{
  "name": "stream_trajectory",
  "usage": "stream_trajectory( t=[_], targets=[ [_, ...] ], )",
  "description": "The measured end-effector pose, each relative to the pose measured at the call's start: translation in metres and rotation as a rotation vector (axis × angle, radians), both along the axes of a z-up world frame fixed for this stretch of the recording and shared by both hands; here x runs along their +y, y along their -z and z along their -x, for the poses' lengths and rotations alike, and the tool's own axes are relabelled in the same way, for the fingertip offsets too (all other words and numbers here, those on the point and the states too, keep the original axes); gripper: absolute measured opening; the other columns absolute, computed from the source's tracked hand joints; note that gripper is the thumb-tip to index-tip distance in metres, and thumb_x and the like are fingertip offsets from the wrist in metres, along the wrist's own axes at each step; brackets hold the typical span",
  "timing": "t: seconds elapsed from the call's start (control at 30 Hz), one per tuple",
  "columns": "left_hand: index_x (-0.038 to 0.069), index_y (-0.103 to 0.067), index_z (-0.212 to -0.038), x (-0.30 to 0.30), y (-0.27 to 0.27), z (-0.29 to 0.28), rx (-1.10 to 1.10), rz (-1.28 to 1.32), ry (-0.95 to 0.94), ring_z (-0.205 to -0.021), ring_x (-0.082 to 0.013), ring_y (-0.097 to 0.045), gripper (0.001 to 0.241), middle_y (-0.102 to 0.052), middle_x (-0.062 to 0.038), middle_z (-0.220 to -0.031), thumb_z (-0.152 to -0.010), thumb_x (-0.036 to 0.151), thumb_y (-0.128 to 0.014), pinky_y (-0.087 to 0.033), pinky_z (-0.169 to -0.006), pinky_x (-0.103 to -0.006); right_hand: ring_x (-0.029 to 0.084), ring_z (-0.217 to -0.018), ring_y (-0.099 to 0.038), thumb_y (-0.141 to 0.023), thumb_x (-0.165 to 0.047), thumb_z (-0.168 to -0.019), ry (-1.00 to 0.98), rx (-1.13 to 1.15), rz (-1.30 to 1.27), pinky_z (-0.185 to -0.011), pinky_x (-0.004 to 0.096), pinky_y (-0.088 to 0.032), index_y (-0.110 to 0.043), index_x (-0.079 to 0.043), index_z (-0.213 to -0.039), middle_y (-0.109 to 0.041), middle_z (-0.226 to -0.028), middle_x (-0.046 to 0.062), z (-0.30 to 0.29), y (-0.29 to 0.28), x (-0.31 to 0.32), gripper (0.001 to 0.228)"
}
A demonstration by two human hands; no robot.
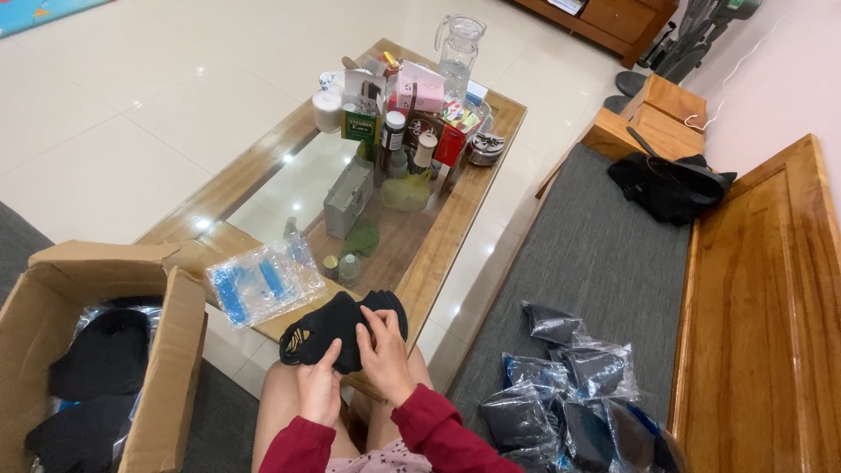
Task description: Manually inspecting and packaging black fabric face masks into a cardboard box.
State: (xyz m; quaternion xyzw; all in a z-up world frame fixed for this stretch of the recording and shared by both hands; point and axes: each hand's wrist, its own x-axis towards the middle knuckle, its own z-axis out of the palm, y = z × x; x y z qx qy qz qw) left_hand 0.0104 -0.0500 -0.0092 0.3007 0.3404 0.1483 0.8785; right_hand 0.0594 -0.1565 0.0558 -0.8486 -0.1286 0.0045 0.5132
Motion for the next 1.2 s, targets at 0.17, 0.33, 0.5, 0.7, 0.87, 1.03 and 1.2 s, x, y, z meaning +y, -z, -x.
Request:
stream_trajectory(
  t=[0.17, 0.33, 0.5, 0.7, 0.87, 1.03, 1.2],
  targets=[
    [-0.005, -0.066, -0.123, -0.001, -0.006, 0.002, 0.009, -0.015, 0.000, -0.098, -0.0207, -0.067, 0.029, -0.071, -0.014, -0.117, -0.094, -0.005, -0.065, -0.053, -0.082, -0.0296, 0.019, -0.082, -0.061, -0.058, -0.015, -0.097, -0.024, -0.111, 0.070, -0.072, 0.030, -0.053, -0.060, 0.000, -0.135, -0.056, -0.124, 0.011, 0.006, -0.004, 0.002, 0.041],
    [-0.004, -0.068, -0.117, -0.001, -0.002, 0.002, 0.027, -0.047, -0.015, -0.093, -0.0172, -0.067, 0.023, -0.072, -0.012, -0.111, -0.094, -0.005, -0.066, -0.051, -0.074, -0.0264, 0.023, -0.090, -0.063, -0.062, -0.010, -0.092, -0.037, -0.208, 0.091, -0.077, 0.032, -0.054, -0.057, 0.002, -0.138, -0.055, -0.130, 0.015, 0.011, -0.014, 0.003, 0.048],
    [-0.007, -0.069, -0.114, 0.000, 0.003, 0.002, 0.032, -0.042, -0.017, -0.095, -0.0175, -0.067, 0.020, -0.072, -0.013, -0.112, -0.095, -0.004, -0.066, -0.050, -0.077, -0.0254, 0.019, -0.081, -0.059, -0.071, -0.011, -0.086, -0.013, -0.248, -0.009, -0.067, 0.028, -0.049, -0.071, -0.003, -0.104, -0.066, -0.092, 0.006, 0.014, -0.016, 0.004, 0.020],
    [-0.006, -0.068, -0.117, 0.000, -0.005, 0.005, 0.028, -0.033, 0.044, -0.097, -0.0190, -0.067, 0.022, -0.071, -0.014, -0.112, -0.095, -0.004, -0.066, -0.050, -0.080, -0.0272, 0.015, -0.061, -0.054, -0.071, -0.012, -0.090, 0.032, -0.178, 0.009, -0.055, 0.027, -0.046, -0.071, -0.003, -0.107, -0.062, -0.087, 0.006, 0.017, -0.007, 0.003, 0.019],
    [-0.008, -0.067, -0.120, -0.003, -0.006, 0.005, -0.023, -0.021, 0.064, -0.100, -0.0221, -0.067, 0.026, -0.071, -0.016, -0.117, -0.094, -0.006, -0.065, -0.051, -0.083, -0.0296, 0.020, -0.068, -0.062, -0.063, -0.013, -0.095, 0.054, -0.159, 0.019, -0.061, 0.032, -0.050, -0.065, -0.005, -0.112, -0.067, -0.090, 0.008, 0.012, -0.007, 0.001, 0.019],
    [-0.008, -0.067, -0.122, 0.001, 0.008, 0.004, -0.019, -0.012, 0.063, -0.102, -0.0245, -0.067, 0.026, -0.071, -0.017, -0.119, -0.095, -0.007, -0.063, -0.051, -0.086, -0.0320, 0.021, -0.073, -0.067, -0.063, -0.009, -0.094, 0.038, -0.175, -0.031, -0.066, 0.031, -0.053, -0.066, -0.006, -0.112, -0.072, -0.093, 0.008, 0.006, -0.014, -0.003, 0.018],
    [-0.008, -0.068, -0.113, 0.018, 0.016, 0.004, -0.080, -0.040, -0.036, -0.090, -0.0205, -0.067, 0.017, -0.070, -0.014, -0.108, -0.098, -0.005, -0.063, -0.055, -0.081, -0.0293, 0.017, -0.086, -0.064, -0.065, 0.008, -0.090, -0.057, -0.207, -0.319, -0.078, 0.026, -0.053, -0.070, -0.002, -0.101, -0.067, -0.098, 0.005, -0.001, -0.028, -0.010, 0.016]
  ],
)
